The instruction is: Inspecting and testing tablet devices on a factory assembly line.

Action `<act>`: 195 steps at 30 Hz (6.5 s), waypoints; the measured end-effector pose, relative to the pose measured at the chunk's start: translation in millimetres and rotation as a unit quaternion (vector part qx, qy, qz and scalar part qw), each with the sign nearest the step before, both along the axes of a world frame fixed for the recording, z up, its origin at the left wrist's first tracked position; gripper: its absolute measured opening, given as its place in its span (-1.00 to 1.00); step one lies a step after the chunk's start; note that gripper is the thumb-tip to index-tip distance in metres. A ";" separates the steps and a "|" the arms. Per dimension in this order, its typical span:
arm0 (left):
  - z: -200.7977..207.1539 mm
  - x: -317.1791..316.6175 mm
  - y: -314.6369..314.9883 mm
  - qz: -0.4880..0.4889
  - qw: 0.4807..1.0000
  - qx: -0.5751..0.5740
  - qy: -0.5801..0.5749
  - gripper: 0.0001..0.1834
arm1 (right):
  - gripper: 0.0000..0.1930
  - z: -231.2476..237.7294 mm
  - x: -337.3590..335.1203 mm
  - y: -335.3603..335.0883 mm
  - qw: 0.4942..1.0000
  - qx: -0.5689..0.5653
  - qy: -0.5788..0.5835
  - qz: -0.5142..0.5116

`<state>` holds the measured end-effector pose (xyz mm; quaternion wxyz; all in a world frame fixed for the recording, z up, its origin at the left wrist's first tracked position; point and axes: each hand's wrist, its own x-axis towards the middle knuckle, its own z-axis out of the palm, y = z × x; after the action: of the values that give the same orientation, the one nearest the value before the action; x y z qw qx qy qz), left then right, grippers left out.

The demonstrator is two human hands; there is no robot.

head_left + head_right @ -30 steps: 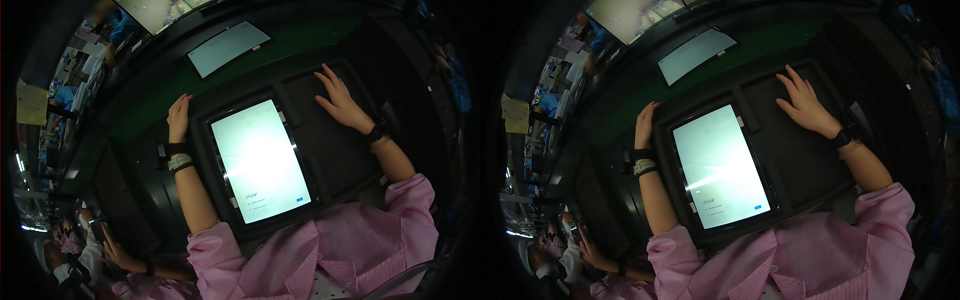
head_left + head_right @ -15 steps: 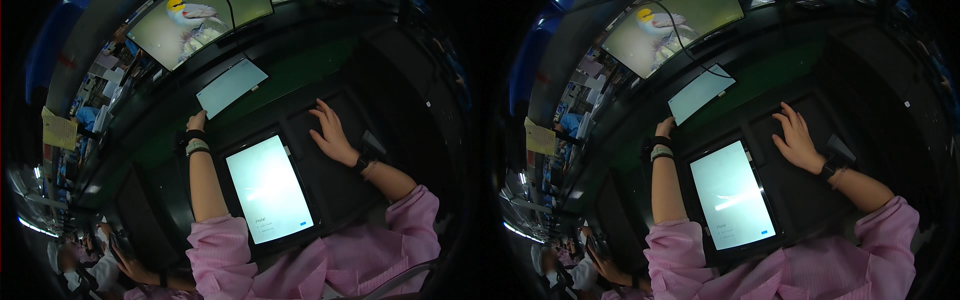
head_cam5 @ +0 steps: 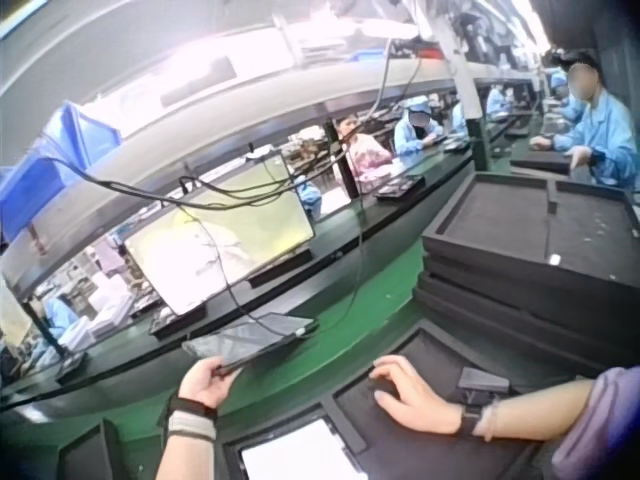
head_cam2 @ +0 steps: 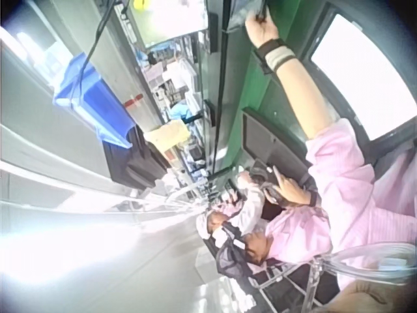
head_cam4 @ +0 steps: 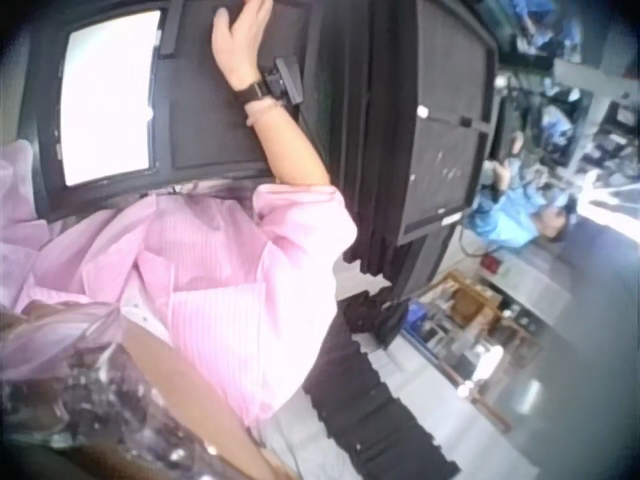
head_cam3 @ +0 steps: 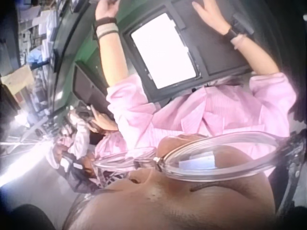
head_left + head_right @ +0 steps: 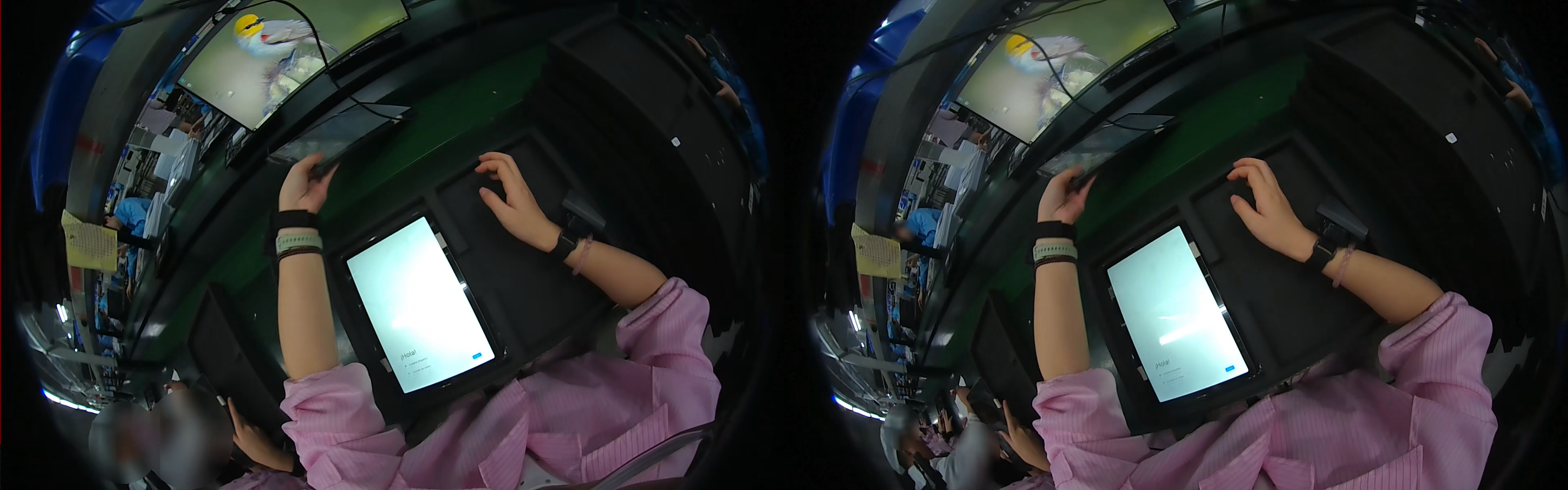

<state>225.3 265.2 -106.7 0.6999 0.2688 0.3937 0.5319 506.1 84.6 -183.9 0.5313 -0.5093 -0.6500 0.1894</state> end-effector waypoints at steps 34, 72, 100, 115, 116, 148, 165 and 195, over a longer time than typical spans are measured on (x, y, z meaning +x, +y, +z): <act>32.2 8.7 -330.5 -0.480 0.741 0.375 0.283 -0.72 | -0.65 33.5 86.1 -67.1 0.905 -0.352 0.236 0.034; -27.3 -62.4 -200.3 -0.013 0.638 0.343 0.689 -0.58 | -0.70 58.6 74.6 -96.1 0.960 -0.041 -0.271 0.057; -99.1 -134.5 -154.8 0.227 0.891 0.160 0.359 -0.63 | 0.15 67.9 28.8 -114.2 0.839 -0.171 -0.481 0.188; -101.7 -141.0 -159.0 0.219 0.852 0.188 0.437 -0.64 | -0.74 54.1 33.0 -33.3 0.955 -0.022 -0.294 0.007; -101.5 -140.1 -157.5 0.212 0.852 0.196 0.436 -0.66 | -0.78 49.0 49.2 -36.5 0.940 -0.024 -0.340 -0.024; -87.5 -126.6 -159.8 0.218 0.860 0.223 0.403 -0.73 | -0.82 25.3 96.2 -83.7 0.840 -0.348 0.416 0.032; 58.8 21.8 -216.7 -0.070 0.920 0.314 0.224 -0.62 | -0.73 98.3 56.1 -70.1 0.934 -0.080 0.294 0.186; 50.9 103.7 -260.8 -0.157 0.929 0.323 0.094 -0.72 | -0.54 71.0 43.1 -61.0 0.677 0.004 0.528 0.513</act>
<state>329.0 4.5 -55.8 0.6100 0.5872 0.2172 0.4857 549.2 23.6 -113.0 0.6077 0.0906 -0.4214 0.6670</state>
